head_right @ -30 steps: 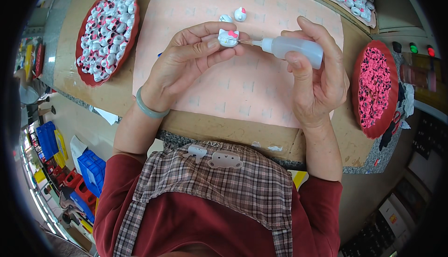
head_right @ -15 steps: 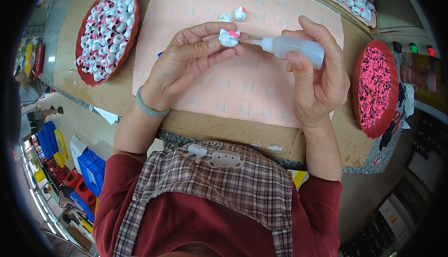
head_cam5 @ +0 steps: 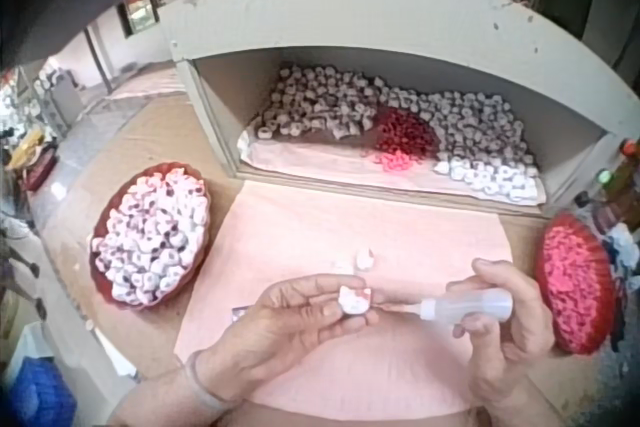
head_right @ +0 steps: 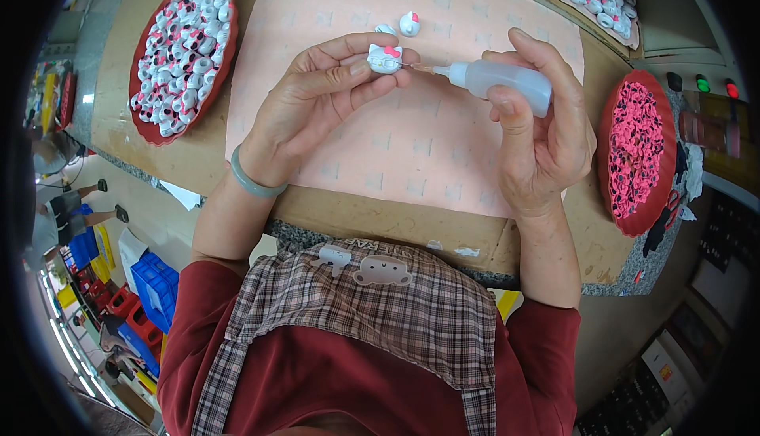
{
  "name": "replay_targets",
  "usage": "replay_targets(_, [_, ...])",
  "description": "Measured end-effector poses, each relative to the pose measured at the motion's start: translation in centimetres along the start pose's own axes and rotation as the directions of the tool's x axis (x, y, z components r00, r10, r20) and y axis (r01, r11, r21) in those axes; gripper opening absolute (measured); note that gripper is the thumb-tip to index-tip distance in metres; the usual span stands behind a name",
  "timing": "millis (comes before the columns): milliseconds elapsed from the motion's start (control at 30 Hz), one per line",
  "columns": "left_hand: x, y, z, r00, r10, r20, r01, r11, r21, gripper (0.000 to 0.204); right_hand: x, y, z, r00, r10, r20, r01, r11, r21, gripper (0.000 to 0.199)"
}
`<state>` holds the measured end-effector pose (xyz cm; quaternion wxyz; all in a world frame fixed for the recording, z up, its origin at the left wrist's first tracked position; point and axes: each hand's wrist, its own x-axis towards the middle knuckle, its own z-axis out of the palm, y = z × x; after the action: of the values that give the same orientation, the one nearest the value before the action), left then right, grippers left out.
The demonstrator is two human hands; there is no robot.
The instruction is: Assembling small plastic toy components by applying glue and attaching parts.
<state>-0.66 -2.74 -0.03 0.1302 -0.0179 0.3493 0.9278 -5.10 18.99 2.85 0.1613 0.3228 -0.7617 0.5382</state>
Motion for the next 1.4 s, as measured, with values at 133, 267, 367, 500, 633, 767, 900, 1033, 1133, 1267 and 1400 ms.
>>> replay_targets(133, [0.0,0.1,0.2,1.0,0.007,-0.018,-0.007,1.0,0.008,0.034,0.0,-0.1,0.0,1.0,0.009,0.025,-0.009,1.0,-0.008,0.036])
replay_targets(267, [-0.1,0.0,0.6,0.998,0.016,-0.064,-0.015,1.0,0.019,0.028,0.0,-0.2,0.1,0.999,0.017,0.035,-0.017,1.0,0.0,0.036])
replay_targets(367, [-0.1,-0.1,0.6,0.999,0.0,-0.052,0.0,1.0,0.01,0.028,0.0,-0.1,0.3,1.0,0.03,-0.006,-0.03,0.997,0.066,0.03])
replay_targets(500, [0.0,-0.3,0.3,1.0,-0.02,-0.014,0.02,1.0,0.004,0.031,0.0,0.2,0.5,0.999,0.031,-0.029,-0.028,0.994,0.109,0.029])
replay_targets(633, [-0.1,-0.2,0.4,0.999,-0.021,-0.029,0.021,1.0,-0.006,0.029,0.0,0.3,0.5,0.999,0.042,-0.025,-0.038,0.992,0.119,0.03])
replay_targets(767, [0.1,-0.1,0.6,0.999,-0.002,-0.054,0.001,1.0,-0.016,0.027,0.4,0.7,0.7,0.99,0.129,-0.051,-0.112,0.959,0.261,0.036])
replay_targets(900, [0.2,-0.6,0.1,0.999,-0.015,-0.029,0.015,1.0,0.007,0.028,1.1,1.7,0.2,0.935,0.354,0.012,-0.316,0.819,0.479,0.031])
replay_targets(1033, [-0.3,-1.1,0.7,0.995,-0.096,0.036,0.093,0.993,0.073,0.027,2.0,2.0,0.8,0.877,0.48,0.017,-0.426,0.76,0.491,0.025])
replay_targets(1133, [-0.5,-1.3,1.2,0.989,-0.134,0.066,0.127,0.986,0.103,0.027,2.8,2.5,1.1,0.817,0.552,0.169,-0.561,0.689,0.459,0.024])
replay_targets(1267, [-0.6,-1.3,1.5,0.986,-0.159,0.047,0.155,0.985,0.078,0.026,4.0,4.3,1.3,0.755,0.596,0.272,-0.655,0.672,0.346,0.026])
replay_targets(1400, [-0.6,-1.3,1.4,0.986,-0.156,0.058,0.152,0.986,0.062,0.027,6.6,7.9,1.7,0.782,0.572,0.246,-0.614,0.776,0.146,0.025])
